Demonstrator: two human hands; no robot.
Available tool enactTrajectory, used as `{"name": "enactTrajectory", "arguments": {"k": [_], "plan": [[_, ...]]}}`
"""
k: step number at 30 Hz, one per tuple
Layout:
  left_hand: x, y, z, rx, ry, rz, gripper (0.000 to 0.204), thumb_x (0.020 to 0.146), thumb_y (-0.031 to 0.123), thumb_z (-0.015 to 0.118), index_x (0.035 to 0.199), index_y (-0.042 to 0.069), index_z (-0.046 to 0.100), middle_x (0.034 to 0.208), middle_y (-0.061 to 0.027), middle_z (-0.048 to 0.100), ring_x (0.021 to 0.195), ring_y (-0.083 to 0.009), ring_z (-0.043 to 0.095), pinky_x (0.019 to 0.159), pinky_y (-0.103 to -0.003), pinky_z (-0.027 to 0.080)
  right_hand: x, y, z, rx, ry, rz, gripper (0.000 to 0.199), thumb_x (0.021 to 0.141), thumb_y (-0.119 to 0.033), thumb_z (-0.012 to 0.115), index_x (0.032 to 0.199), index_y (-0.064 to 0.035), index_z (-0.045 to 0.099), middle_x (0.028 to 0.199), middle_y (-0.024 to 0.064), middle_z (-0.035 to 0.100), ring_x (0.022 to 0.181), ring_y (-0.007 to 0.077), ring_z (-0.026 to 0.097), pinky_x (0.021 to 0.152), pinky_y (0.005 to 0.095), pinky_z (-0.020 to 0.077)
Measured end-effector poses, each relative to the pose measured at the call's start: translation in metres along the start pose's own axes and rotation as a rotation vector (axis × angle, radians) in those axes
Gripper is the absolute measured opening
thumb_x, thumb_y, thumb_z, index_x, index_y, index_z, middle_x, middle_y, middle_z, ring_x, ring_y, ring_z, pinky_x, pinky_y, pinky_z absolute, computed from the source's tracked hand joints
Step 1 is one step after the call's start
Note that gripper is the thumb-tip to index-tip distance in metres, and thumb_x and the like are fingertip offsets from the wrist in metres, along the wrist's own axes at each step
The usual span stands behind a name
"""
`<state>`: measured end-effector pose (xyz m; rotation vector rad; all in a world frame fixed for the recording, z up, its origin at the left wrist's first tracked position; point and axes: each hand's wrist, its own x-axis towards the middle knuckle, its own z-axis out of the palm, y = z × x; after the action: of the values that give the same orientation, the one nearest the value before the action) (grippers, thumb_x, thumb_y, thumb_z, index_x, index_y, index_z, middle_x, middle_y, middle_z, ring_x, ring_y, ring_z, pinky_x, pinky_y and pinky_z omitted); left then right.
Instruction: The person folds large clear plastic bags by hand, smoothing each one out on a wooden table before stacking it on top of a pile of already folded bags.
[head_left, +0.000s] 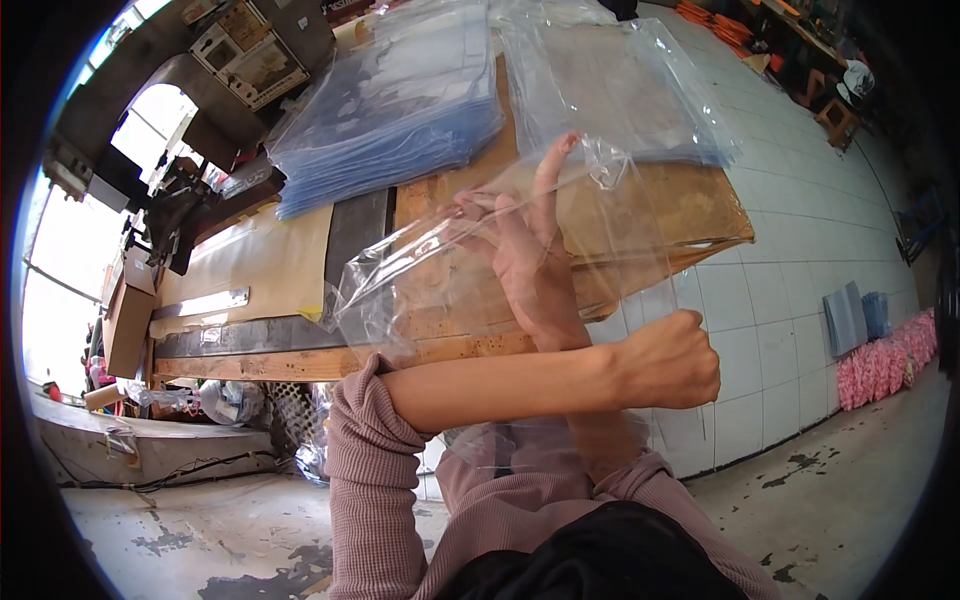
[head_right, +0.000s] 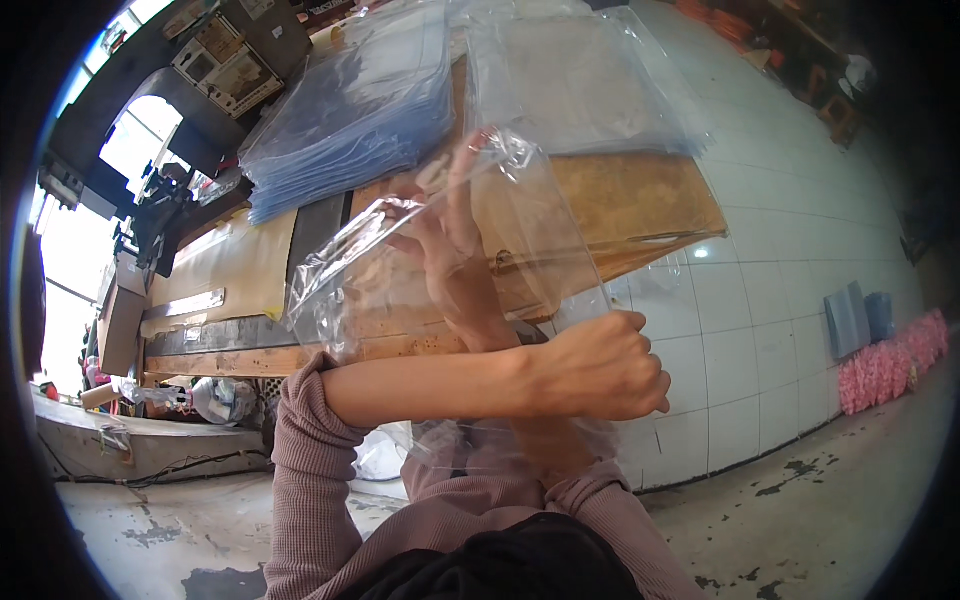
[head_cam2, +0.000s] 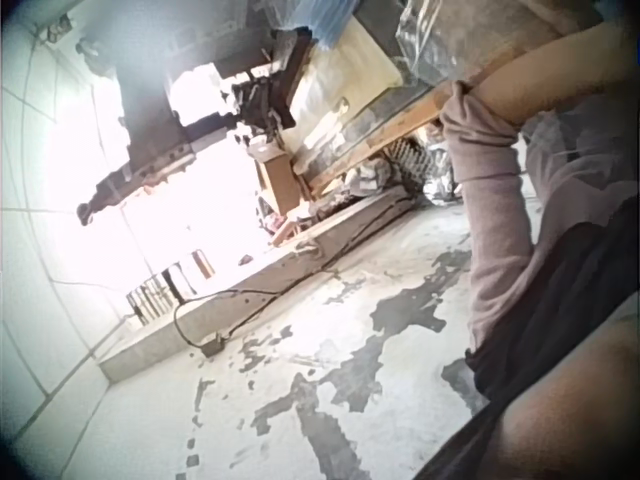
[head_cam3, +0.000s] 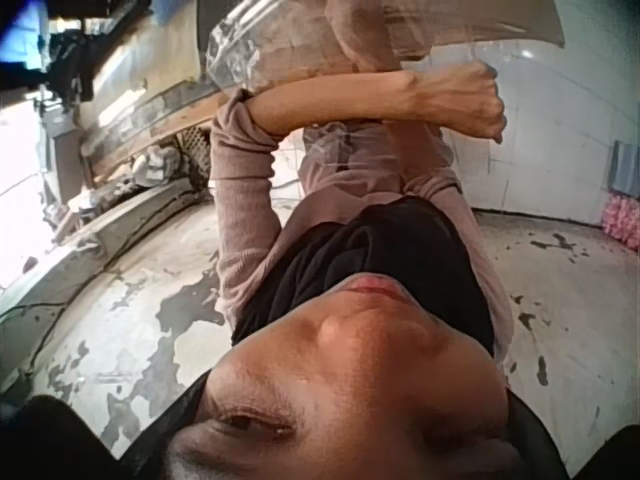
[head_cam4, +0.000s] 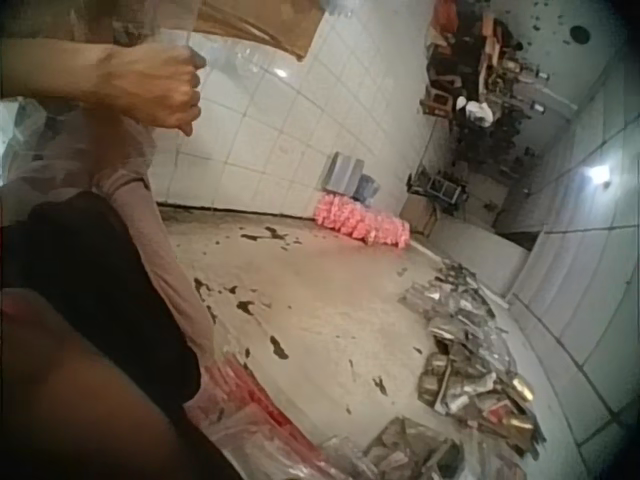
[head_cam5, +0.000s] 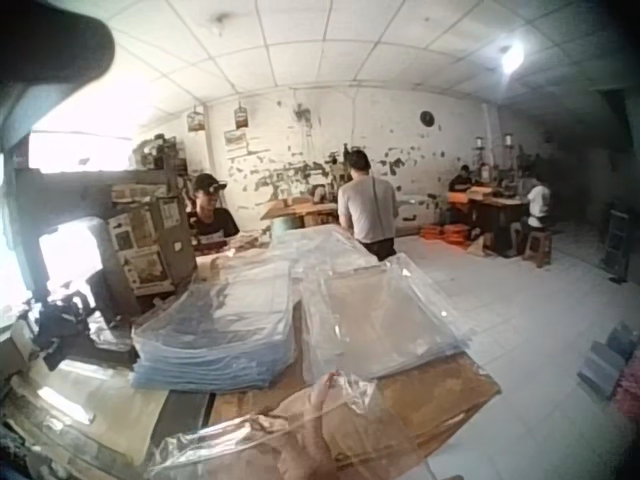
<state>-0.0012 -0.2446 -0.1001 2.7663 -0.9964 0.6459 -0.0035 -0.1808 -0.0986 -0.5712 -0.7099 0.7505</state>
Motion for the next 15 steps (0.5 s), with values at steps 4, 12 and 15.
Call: {"name": "enactTrajectory", "arguments": {"k": [4, 12, 15], "plan": [[0.0, -0.005, 0.011, -0.077, 0.003, -0.027, 0.042, 0.075, 0.034, 0.064, 0.048, 0.006, 0.048, 0.04, -0.0066, 0.044, 0.039, -0.0229, 0.048, 0.049, -0.031, 0.038, -0.004, 0.001, -0.008, -0.013, 0.174, 0.136, 0.074, 0.096, -0.017, 0.039, 0.139, -0.0344, -0.019, 0.11, 0.0144, 0.051, 0.106, 0.0225, 0.052, 0.095, 0.0417, 0.0392], [0.008, -0.028, 0.008, -0.127, -0.099, -0.026, 0.042, 0.077, 0.039, 0.061, 0.052, 0.005, 0.057, 0.044, -0.0077, 0.05, 0.044, -0.0244, 0.054, 0.047, -0.033, 0.041, -0.039, 0.002, -0.038, 0.954, 0.052, 0.269, 0.052, 0.096, -0.041, 0.029, 0.143, -0.0298, 0.012, 0.147, 0.0086, 0.02, 0.136, 0.0241, 0.018, 0.108, 0.0514, 0.0145], [-0.002, -0.028, -0.007, -0.087, -0.214, -0.063, 0.043, 0.078, 0.041, 0.059, 0.054, 0.004, 0.059, 0.048, -0.0092, 0.053, 0.049, -0.0258, 0.057, 0.047, -0.034, 0.042, -0.079, -0.02, -0.005, 0.96, -0.001, 0.302, 0.054, 0.095, -0.046, 0.025, 0.144, -0.0279, 0.01, 0.15, 0.0065, 0.012, 0.139, 0.0227, 0.006, 0.108, 0.0529, 0.0066]]}}
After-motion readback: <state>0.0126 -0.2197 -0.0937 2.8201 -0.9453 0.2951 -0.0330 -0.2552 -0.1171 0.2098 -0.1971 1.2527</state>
